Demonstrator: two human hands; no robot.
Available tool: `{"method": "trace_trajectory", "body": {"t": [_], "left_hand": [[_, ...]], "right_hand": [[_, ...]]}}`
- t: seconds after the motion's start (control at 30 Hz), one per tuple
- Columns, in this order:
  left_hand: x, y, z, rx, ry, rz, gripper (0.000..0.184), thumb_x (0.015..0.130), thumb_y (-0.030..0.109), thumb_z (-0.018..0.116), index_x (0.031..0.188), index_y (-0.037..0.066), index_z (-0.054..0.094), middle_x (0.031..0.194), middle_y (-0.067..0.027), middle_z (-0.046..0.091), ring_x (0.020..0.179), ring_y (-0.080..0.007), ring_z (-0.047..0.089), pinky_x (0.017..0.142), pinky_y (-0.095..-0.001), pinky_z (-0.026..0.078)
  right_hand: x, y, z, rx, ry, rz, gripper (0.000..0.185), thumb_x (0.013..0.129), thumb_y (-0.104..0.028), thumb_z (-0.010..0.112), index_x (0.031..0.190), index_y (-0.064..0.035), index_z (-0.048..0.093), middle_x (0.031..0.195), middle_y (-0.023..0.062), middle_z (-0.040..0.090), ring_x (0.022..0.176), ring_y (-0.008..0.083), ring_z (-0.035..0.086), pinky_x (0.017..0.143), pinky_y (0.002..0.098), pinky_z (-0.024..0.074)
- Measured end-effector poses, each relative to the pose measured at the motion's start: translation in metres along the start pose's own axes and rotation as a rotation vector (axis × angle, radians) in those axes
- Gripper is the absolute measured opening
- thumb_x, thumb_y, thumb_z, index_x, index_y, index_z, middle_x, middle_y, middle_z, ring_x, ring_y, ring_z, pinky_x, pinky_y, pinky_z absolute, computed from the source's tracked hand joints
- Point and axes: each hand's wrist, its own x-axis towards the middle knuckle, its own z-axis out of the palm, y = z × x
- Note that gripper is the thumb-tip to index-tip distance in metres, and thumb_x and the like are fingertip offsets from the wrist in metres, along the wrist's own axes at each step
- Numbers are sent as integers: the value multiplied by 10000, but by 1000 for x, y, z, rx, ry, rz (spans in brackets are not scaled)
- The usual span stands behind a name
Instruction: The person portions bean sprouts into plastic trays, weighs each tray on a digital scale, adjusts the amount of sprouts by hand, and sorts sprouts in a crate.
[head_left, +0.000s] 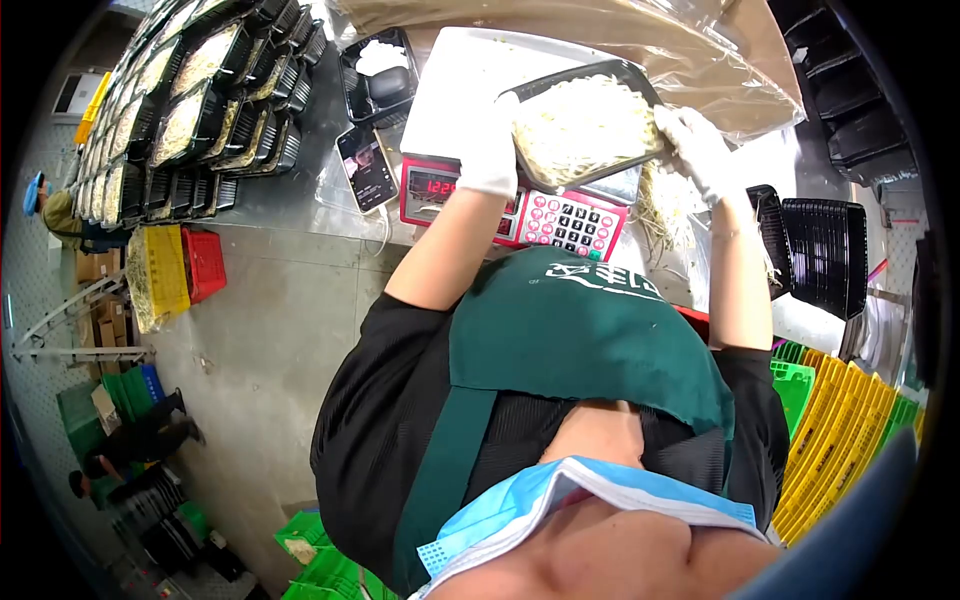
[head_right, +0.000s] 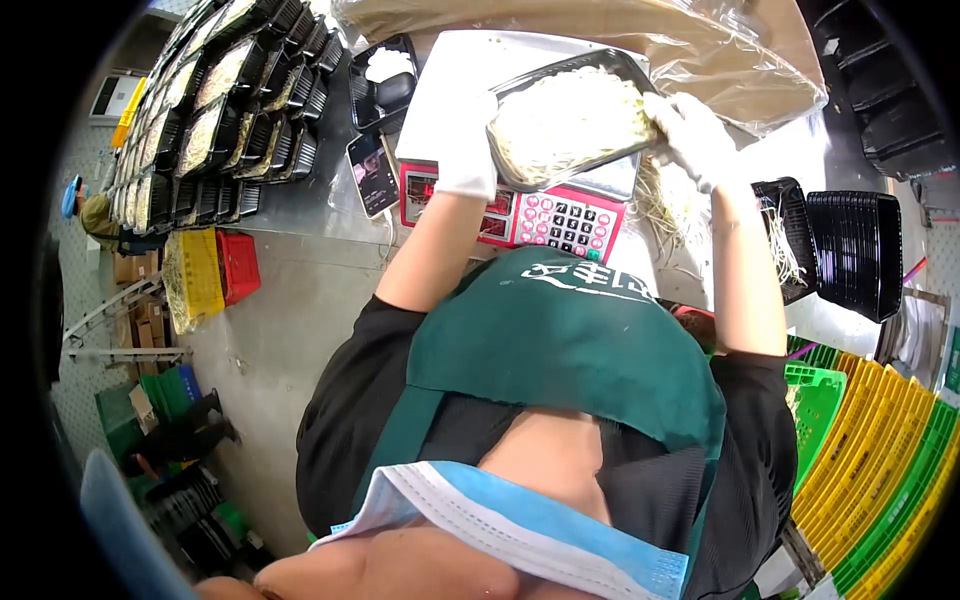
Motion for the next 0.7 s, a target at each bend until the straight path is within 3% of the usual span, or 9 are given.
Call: {"method": "trace_trajectory", "body": {"t": [0.03,0.07,0.13,0.2,0.23,0.47,0.57,0.63,0.7], "left_hand": [[-10,-3,-1,157,-4,182,417,874,151,544,1223,-63,463,1155,-157,586,1002,-234,602,874,-331,504],[-21,-3,-6,317,-168,277,439,854,180,589,1220,-43,498,1134,-146,600,1016,-220,595,869,-321,498],[-41,-4,-5,506,-332,226,412,837,204,614,1183,-14,561,1051,-132,643,949,-202,619,806,-305,501],[-29,-1,-28,1180,-553,580,362,828,210,628,1126,6,605,893,-107,671,846,-190,637,720,-312,501],[-22,-1,-31,1242,-623,506,396,786,138,652,1149,-8,591,958,-96,667,870,-173,631,746,-289,504],[-23,-16,-22,754,-361,-46,356,809,113,639,1127,-39,593,1028,-93,657,880,-150,622,729,-260,517],[-29,-23,-26,1486,-476,907,300,832,126,603,1119,40,606,1023,-152,646,856,-207,639,773,-284,498],[-28,-43,-27,1193,-353,743,284,864,171,562,1115,47,613,877,-135,637,744,-205,616,689,-301,484],[-32,-29,-14,1465,-305,504,261,865,164,551,1070,17,616,977,-135,671,785,-184,654,690,-281,508]], "right_hand": [[0,-30,-3,-107,2,104,449,884,-451,553,943,-7,571,730,43,561,625,88,567,504,218,450],[30,-13,-3,-64,-10,-19,661,884,-569,448,1032,62,576,890,199,643,777,240,657,698,326,506],[68,-37,2,-494,76,-112,745,894,-626,294,1111,24,585,1139,226,596,1096,365,528,977,383,347],[77,-51,16,-701,43,-109,744,906,-610,264,1040,31,619,1064,247,614,1057,376,550,954,393,368],[89,-50,22,-731,-23,-92,754,908,-607,255,991,41,631,1017,257,619,1031,384,559,944,399,373],[113,-25,34,-758,-30,-259,741,913,-591,289,861,55,647,895,258,630,915,380,590,887,408,398],[88,-34,19,-609,15,-321,664,910,-575,354,914,32,626,794,170,582,781,282,553,797,352,414],[67,-36,6,-472,8,-69,521,909,-527,441,1000,-40,601,688,25,462,640,138,446,680,255,412],[35,-18,8,-482,-118,-317,555,918,-534,383,1167,-74,569,998,121,576,943,232,530,874,327,396]]}}
